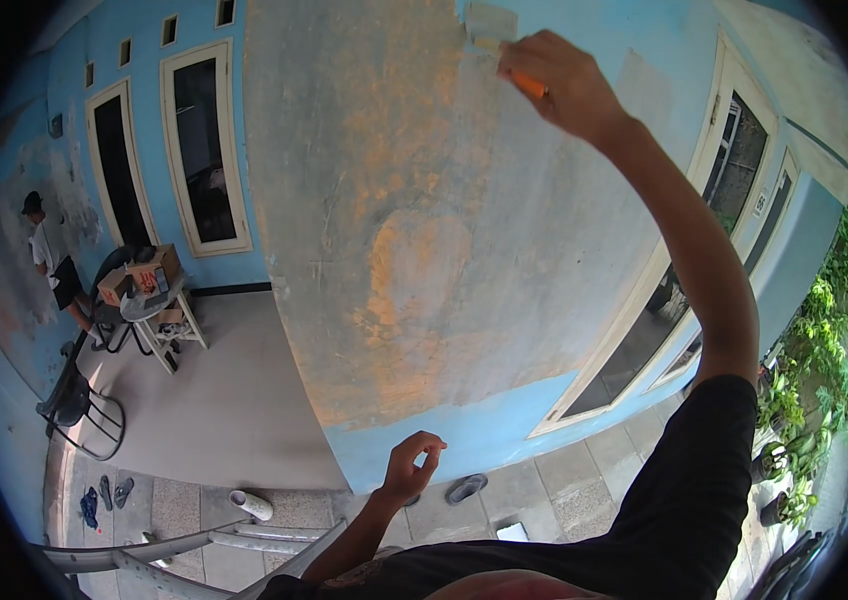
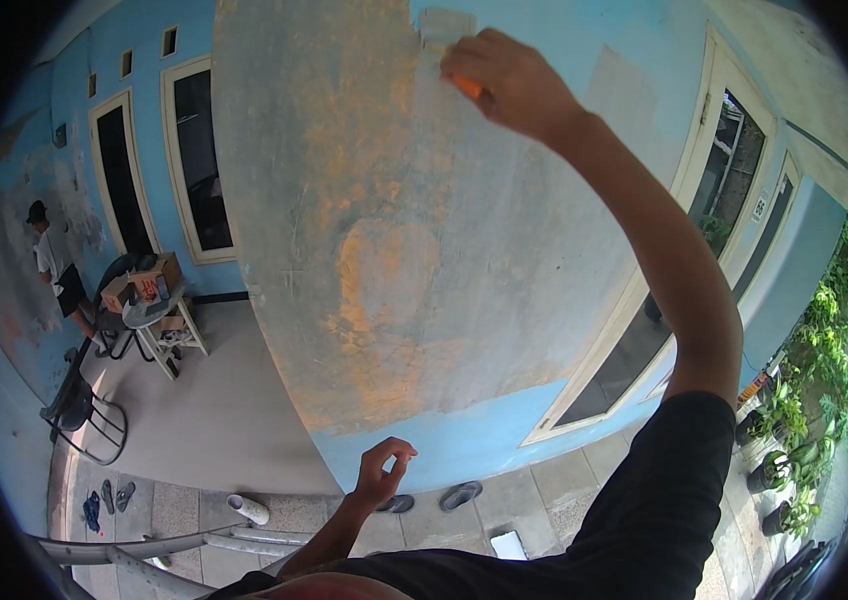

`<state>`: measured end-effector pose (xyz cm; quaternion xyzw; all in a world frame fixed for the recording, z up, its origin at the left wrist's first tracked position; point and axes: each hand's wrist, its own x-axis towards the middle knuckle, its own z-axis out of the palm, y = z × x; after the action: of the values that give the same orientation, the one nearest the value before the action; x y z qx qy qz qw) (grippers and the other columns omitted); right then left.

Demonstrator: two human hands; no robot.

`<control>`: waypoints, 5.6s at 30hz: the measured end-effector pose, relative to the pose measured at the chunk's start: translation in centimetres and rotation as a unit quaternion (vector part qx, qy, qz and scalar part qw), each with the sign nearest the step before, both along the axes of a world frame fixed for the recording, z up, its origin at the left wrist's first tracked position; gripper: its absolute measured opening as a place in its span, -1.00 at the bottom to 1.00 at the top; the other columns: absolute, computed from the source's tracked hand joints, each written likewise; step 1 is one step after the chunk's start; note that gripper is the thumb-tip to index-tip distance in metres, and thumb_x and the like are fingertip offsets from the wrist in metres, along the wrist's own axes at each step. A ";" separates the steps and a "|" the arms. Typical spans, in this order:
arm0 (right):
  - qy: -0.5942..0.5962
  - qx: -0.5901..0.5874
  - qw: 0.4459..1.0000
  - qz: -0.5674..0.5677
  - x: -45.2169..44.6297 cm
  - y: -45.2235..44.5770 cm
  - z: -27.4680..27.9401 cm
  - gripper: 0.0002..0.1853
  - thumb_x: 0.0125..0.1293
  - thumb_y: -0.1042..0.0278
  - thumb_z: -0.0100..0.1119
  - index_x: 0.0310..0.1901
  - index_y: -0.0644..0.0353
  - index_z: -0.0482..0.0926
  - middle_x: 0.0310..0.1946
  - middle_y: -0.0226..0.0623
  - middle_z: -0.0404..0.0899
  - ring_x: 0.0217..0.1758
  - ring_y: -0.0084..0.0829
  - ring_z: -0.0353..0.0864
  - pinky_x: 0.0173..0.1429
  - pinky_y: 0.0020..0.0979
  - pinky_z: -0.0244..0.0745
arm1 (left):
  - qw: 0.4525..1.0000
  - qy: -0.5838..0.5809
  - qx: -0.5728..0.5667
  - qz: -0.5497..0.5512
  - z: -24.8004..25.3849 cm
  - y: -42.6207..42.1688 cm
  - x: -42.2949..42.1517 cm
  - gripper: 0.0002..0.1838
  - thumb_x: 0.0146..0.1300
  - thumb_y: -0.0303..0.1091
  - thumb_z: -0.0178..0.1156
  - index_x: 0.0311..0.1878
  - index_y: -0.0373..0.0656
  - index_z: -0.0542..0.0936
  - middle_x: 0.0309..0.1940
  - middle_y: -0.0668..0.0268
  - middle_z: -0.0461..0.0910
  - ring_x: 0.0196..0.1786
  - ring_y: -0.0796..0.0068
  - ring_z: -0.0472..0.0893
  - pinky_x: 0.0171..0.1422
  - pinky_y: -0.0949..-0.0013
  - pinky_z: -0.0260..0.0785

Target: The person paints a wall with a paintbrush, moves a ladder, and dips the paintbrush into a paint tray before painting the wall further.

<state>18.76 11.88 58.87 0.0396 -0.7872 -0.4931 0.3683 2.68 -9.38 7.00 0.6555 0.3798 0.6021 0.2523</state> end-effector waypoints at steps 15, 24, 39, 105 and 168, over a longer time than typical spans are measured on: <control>0.110 -0.414 0.903 0.034 7.6 3.3 7.6 -0.84 0.43 0.35 0.35 -0.11 0.27 0.71 -0.20 -0.27 0.75 -0.15 -0.37 0.73 -0.06 -0.34 0.66 | 1.000 0.011 -0.001 -0.014 -0.2 0.3 2.0 -0.94 0.38 -0.53 0.21 -0.14 -0.25 0.63 -0.28 0.21 0.67 -0.26 0.37 0.65 -0.11 0.36 0.49; 0.088 -0.057 0.994 0.024 10.1 3.3 -4.1 -0.81 0.29 0.43 0.47 -0.09 0.20 0.71 -0.11 -0.17 0.75 -0.06 -0.19 0.77 -0.03 -0.31 0.74 | 1.000 0.016 -0.016 -0.020 -0.6 0.4 3.8 -0.93 0.38 -0.52 0.20 -0.15 -0.26 0.63 -0.28 0.19 0.66 -0.25 0.35 0.66 -0.08 0.36 0.51; 0.072 -0.467 0.880 -0.053 12.2 3.5 -12.4 -0.88 0.48 0.39 0.29 -0.10 0.23 0.73 -0.19 -0.26 0.77 -0.13 -0.41 0.76 0.08 -0.38 0.69 | 0.999 0.043 -0.005 -0.027 0.1 0.0 6.8 -0.95 0.34 -0.56 0.21 -0.17 -0.25 0.63 -0.22 0.16 0.70 -0.18 0.23 0.69 -0.05 0.28 0.52; 0.032 -0.441 0.896 0.019 3.1 -4.6 -48.6 -0.77 0.11 0.52 0.41 -0.19 0.06 0.65 -0.07 -0.37 0.63 0.02 -0.31 0.66 -0.16 -0.38 0.74 | 0.996 0.041 -0.020 0.076 0.2 -4.3 7.0 -0.93 0.30 -0.58 0.20 -0.18 -0.25 0.62 -0.22 0.13 0.70 -0.18 0.18 0.69 -0.04 0.23 0.53; -0.050 -0.661 0.745 -0.079 10.1 -1.7 -62.5 -0.94 0.37 0.47 0.28 -0.17 0.20 0.67 -0.06 -0.27 0.68 0.10 -0.18 0.65 0.14 -0.21 0.60 | 0.997 0.056 -0.032 0.041 -0.5 -6.5 6.0 -0.92 0.33 -0.56 0.21 -0.17 -0.27 0.66 -0.23 0.16 0.70 -0.23 0.32 0.67 -0.11 0.34 0.50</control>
<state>28.90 10.22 -3.66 -0.2510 -0.9337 0.1259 0.2220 8.67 -15.89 6.53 0.6632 0.4391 0.5620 0.2268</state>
